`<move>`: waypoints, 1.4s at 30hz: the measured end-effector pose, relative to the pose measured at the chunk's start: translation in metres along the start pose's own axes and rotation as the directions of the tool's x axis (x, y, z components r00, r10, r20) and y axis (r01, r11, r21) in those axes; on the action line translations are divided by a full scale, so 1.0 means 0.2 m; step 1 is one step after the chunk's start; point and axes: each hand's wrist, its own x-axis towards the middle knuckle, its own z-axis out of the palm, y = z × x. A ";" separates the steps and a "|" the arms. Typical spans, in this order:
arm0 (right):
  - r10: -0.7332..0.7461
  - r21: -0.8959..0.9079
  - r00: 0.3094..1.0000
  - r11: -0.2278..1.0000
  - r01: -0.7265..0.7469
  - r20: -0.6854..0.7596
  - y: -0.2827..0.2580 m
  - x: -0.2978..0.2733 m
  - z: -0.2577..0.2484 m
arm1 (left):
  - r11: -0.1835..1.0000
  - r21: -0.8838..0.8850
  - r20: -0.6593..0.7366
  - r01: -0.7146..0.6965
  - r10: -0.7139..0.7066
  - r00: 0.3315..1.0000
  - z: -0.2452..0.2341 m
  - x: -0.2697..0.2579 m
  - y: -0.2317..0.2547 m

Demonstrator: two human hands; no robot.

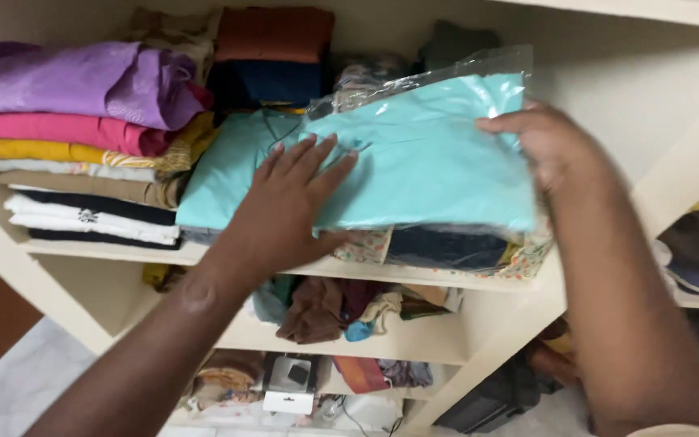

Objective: The person folds various garments and places them into a patterned packing bag inside an open suitcase. They then zip the bag, lift it, and place it on a shelf in a closet alongside other folded clothes.

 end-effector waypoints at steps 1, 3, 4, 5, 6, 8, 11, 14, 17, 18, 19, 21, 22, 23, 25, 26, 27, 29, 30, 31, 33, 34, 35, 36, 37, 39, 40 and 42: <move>-0.012 -0.002 1.000 1.000 0.012 0.013 -0.01 0.08 -0.09 | 1.000 0.023 0.007 0.000 0.000 1.000 0.04 0.06 -0.06; -0.030 -0.004 0.999 1.000 0.030 0.020 -0.01 0.28 -0.31 | 0.999 0.046 0.009 -0.007 0.006 1.000 0.14 0.17 -0.15; -0.002 -0.036 1.000 0.999 0.002 0.011 0.01 0.40 -0.44 | 0.999 0.015 -0.005 -0.045 0.045 0.999 0.21 0.23 -0.20; 0.031 -0.066 1.000 0.997 -0.031 0.001 0.05 0.53 -0.58 | 0.996 -0.017 -0.016 -0.082 0.082 0.996 0.29 0.29 -0.23; 0.030 -0.066 1.000 0.997 -0.031 -0.006 0.05 0.58 -0.61 | 0.996 -0.020 -0.016 -0.089 0.088 0.996 0.33 0.35 -0.23; 0.026 -0.294 0.996 0.955 -0.049 -0.081 0.08 0.68 -0.68 | 0.989 -0.044 0.026 -0.143 0.145 0.989 0.43 0.47 -0.19; -0.130 -0.608 0.963 0.793 -0.042 -0.236 0.07 0.64 -0.53 | 0.993 -0.030 0.073 -0.114 0.115 0.991 0.42 0.50 -0.01; -0.339 -0.769 0.911 0.637 0.040 -0.233 0.20 0.78 -0.59 | 0.978 0.172 -0.148 -0.117 0.143 0.979 0.39 0.55 0.01; -0.388 -0.829 0.915 0.543 0.132 -0.109 0.24 0.82 -0.58 | 0.993 0.101 -0.086 -0.067 0.076 0.993 0.44 0.61 -0.16; -0.389 -0.825 0.914 0.551 0.129 -0.116 0.23 0.76 -0.52 | 0.992 0.105 -0.081 -0.076 0.084 0.993 0.44 0.57 -0.14; -0.434 -0.892 0.893 0.442 0.092 -0.123 0.20 0.70 -0.47 | 1.000 0.022 0.023 -0.018 0.018 1.000 0.45 0.56 -0.12; -0.478 -0.943 0.870 0.328 0.051 -0.120 0.11 0.51 -0.32 | 0.997 -0.051 0.130 0.053 -0.046 0.991 0.46 0.53 -0.08; -0.487 -0.979 0.869 0.205 0.017 -0.087 0.04 0.36 -0.22 | 0.998 -0.021 0.088 0.060 -0.058 0.994 0.47 0.51 -0.07; -0.486 -0.997 0.873 0.076 -0.006 -0.042 0.00 0.22 -0.10 | 0.997 0.010 0.050 0.082 -0.082 0.995 0.48 0.46 -0.07; -0.346 -0.993 0.938 0.115 0.011 -0.029 0.09 0.30 -0.07 | 0.995 0.023 0.014 0.098 -0.098 0.995 0.49 0.41 -0.09; -0.203 -0.988 0.979 0.153 0.006 -0.025 0.14 0.34 -0.04 | 0.995 0.033 -0.024 0.098 -0.097 0.995 0.49 0.38 -0.11; -0.195 -0.988 0.981 0.150 0.028 -0.002 0.16 0.37 -0.04 | 0.992 0.040 -0.022 0.121 -0.120 0.992 0.48 0.33 -0.13; -0.022 -0.947 0.999 0.318 -0.034 -0.043 0.19 0.42 -0.05 | 0.993 0.071 -0.094 0.097 -0.090 0.991 0.44 0.23 -0.16; -0.017 -0.949 1.000 0.315 -0.011 -0.017 0.17 0.38 -0.04 | 0.989 0.082 -0.094 0.121 -0.114 0.989 0.40 0.13 -0.17; -0.081 -0.954 0.997 0.301 0.007 -0.019 0.14 0.34 -0.04 | 0.990 0.072 -0.116 0.118 -0.109 0.987 0.35 0.05 -0.18; -0.146 -0.956 0.989 0.292 0.030 -0.013 0.12 0.22 -0.07 | 0.991 0.071 -0.136 0.117 -0.106 0.985 0.24 -0.12 -0.23; -0.456 -0.920 0.882 0.285 0.271 0.119 0.14 0.13 -0.09 | 0.993 0.070 -0.106 0.094 -0.086 0.991 0.17 -0.21 -0.28; -0.717 -0.854 0.664 0.193 0.483 0.213 0.14 0.04 -0.11 | 0.995 0.059 -0.082 0.075 -0.070 0.994 0.12 -0.31 -0.32; -0.716 -0.853 0.663 0.189 0.487 0.220 0.17 -0.13 -0.07 | 0.995 0.058 -0.085 0.082 -0.077 0.993 0.11 -0.34 -0.40; -0.780 -0.770 0.592 0.247 0.588 0.201 0.20 -0.31 -0.02 | 0.973 0.206 0.020 0.100 -0.106 0.994 0.09 -0.40 -0.47; -0.834 -0.661 0.522 0.292 0.691 0.178 0.32 -0.57 0.08 | 0.928 0.355 0.122 0.114 -0.167 0.978 0.10 -0.49 -0.61; -0.679 -0.515 0.703 0.534 0.670 0.211 0.40 -0.66 0.12 | 0.937 0.337 0.115 0.089 -0.135 0.984 0.13 -0.52 -0.67; -0.492 -0.361 0.825 0.743 0.564 0.277 0.56 -0.76 0.23 | 0.945 0.323 0.107 0.052 -0.091 0.990 0.14 -0.53 -0.78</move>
